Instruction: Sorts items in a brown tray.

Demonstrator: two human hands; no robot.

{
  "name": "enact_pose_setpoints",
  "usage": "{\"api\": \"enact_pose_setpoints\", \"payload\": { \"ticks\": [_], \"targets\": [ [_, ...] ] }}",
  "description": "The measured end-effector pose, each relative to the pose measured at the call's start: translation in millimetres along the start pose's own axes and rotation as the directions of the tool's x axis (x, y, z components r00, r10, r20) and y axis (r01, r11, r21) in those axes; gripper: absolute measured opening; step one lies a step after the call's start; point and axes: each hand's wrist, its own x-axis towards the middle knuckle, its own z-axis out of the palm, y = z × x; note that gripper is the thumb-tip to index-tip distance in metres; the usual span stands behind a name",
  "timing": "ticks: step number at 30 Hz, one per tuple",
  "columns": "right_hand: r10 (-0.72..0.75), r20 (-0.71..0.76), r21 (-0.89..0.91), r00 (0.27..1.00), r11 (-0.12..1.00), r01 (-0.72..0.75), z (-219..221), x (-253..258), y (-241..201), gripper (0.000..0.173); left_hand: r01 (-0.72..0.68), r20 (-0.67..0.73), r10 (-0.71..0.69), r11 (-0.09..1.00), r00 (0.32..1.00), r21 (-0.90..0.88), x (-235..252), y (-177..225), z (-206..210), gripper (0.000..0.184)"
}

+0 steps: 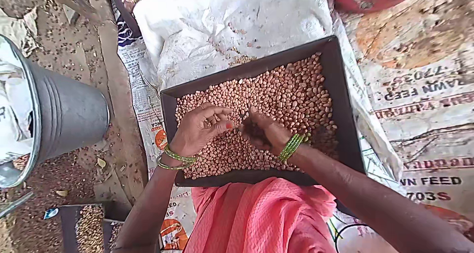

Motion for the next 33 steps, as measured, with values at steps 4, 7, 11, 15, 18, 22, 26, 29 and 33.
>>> {"api": "enact_pose_setpoints", "payload": {
  "ticks": [4,7,11,15,18,22,26,29,33],
  "targets": [
    [-0.001,-0.031,0.124,1.0,0.992,0.004,-7.4,-12.4,-12.9,0.052,-0.009,-0.137,0.043,0.971,0.99,0.237,46.3,-22.8,15.0,0.036],
    [-0.085,-0.092,0.149,0.992,0.984,0.099,-25.4,-27.4,-14.7,0.053,0.008,-0.295,0.076,0.961,0.953,0.275,78.1,-43.4,55.5,0.028],
    [-0.253,-0.138,0.096,0.958,0.959,0.267,-46.9,-45.8,-20.4,0.057,-0.004,-0.399,0.08,0.982,0.913,0.187,104.3,-27.2,127.1,0.029],
    [-0.448,-0.125,0.032,0.885,0.89,0.455,-65.1,-59.5,-33.6,0.059,-0.238,-0.207,0.207,0.961,0.956,-0.138,78.1,33.9,173.2,0.045],
    [-0.542,-0.101,-0.016,0.834,0.839,0.543,-75.9,-68.0,-41.6,0.057,-0.229,-0.067,0.22,0.949,0.973,-0.218,39.7,49.7,154.0,0.043],
    [-0.577,-0.102,-0.064,0.81,0.816,0.574,-76.4,-64.1,-48.6,0.054,-0.138,-0.252,0.166,0.983,0.953,0.122,45.4,-11.0,74.6,0.036],
    [-0.583,-0.135,-0.121,0.802,0.813,0.57,-66.4,-55.3,-51.6,0.053,0.109,-0.346,-0.002,0.95,0.938,0.291,73.9,-58.5,63.8,0.031],
    [-0.593,-0.13,-0.121,0.795,0.805,0.581,-63.1,-54.2,-50.6,0.054,0.027,-0.329,0.037,0.982,0.944,0.188,83.2,-35.4,115.6,0.031],
    [-0.619,-0.132,-0.215,0.774,0.78,0.587,-72.3,-66.7,-53.5,0.051,-0.258,-0.082,0.25,0.959,0.965,-0.113,39.9,31.3,167.0,0.041]
  ]
}}
